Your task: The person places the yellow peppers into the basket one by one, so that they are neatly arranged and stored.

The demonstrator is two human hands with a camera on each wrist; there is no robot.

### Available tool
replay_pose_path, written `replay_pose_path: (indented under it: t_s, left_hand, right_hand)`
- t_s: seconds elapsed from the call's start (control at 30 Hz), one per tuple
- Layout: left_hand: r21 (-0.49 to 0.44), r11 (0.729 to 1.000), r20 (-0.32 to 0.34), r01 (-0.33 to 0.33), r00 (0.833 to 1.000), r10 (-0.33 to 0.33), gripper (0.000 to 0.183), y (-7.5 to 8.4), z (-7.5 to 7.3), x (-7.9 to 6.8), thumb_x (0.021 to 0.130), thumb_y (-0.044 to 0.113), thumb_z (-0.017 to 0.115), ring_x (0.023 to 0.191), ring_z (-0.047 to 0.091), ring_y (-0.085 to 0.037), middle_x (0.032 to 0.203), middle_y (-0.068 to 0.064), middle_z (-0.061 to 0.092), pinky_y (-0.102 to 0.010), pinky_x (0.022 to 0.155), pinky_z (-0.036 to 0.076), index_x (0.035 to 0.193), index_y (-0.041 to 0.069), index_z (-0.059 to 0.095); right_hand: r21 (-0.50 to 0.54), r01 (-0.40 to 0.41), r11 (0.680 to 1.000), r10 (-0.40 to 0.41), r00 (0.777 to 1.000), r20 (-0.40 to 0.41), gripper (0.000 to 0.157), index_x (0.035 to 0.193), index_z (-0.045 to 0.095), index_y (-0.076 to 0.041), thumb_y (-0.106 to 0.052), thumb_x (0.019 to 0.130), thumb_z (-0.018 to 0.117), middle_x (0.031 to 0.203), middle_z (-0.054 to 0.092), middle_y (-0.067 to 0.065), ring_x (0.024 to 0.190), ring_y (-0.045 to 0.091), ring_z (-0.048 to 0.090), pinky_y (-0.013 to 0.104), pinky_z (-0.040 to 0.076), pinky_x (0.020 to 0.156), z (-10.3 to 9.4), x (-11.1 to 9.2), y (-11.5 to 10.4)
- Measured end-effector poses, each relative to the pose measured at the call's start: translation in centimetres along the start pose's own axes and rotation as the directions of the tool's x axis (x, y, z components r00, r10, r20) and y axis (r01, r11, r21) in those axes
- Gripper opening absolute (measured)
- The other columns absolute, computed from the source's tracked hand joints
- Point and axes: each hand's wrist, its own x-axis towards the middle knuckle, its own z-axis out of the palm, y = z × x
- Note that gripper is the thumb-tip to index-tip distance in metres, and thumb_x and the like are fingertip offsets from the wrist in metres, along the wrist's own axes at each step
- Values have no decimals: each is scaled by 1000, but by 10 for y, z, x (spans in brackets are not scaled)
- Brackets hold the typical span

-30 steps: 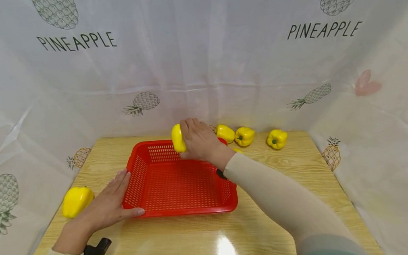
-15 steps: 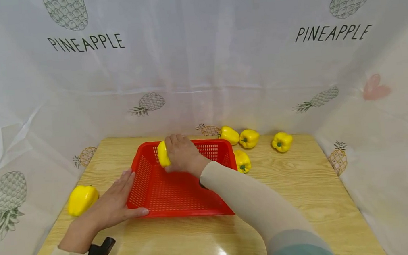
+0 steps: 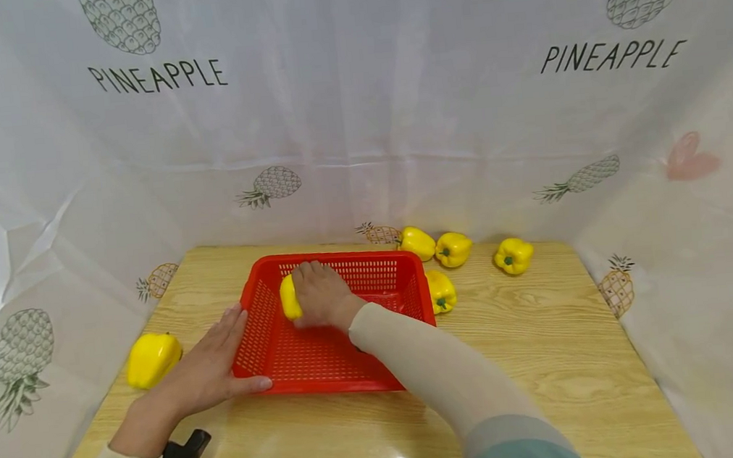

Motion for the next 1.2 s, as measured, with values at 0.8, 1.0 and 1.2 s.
replay_pose_path:
  t_s: [0.8, 1.0, 1.2]
  left_hand:
    - [3, 1000, -19, -13, 1000, 13, 140, -3, 4, 2, 78, 96, 54, 162, 17, -45, 175, -25, 13, -60, 129, 24, 165, -7, 17]
    - [-5, 1000, -8, -3, 1000, 3, 141, -3, 6, 4, 77, 95, 57, 162, 16, -44, 175, -24, 11, -60, 129, 23, 166, -6, 15]
    - [-14, 1000, -6, -4, 1000, 4, 140, -2, 5, 3, 77, 94, 58, 162, 15, -43, 176, -24, 10, -59, 129, 23, 166, -6, 16]
  right_hand:
    - [-1, -34, 999, 34, 999, -28, 82, 139, 45, -8, -71, 91, 62, 129, 56, 6, 111, 22, 54, 36, 54, 100, 29, 9, -12]
    - [20, -58, 998, 58, 998, -20, 85, 142, 43, -9, -72, 89, 65, 129, 54, 5, 112, 22, 53, 37, 54, 103, 28, 8, -14]
    - [28, -70, 997, 71, 997, -10, 89, 143, 43, -9, -75, 88, 65, 132, 55, 6, 115, 22, 54, 39, 53, 105, 29, 8, -15]
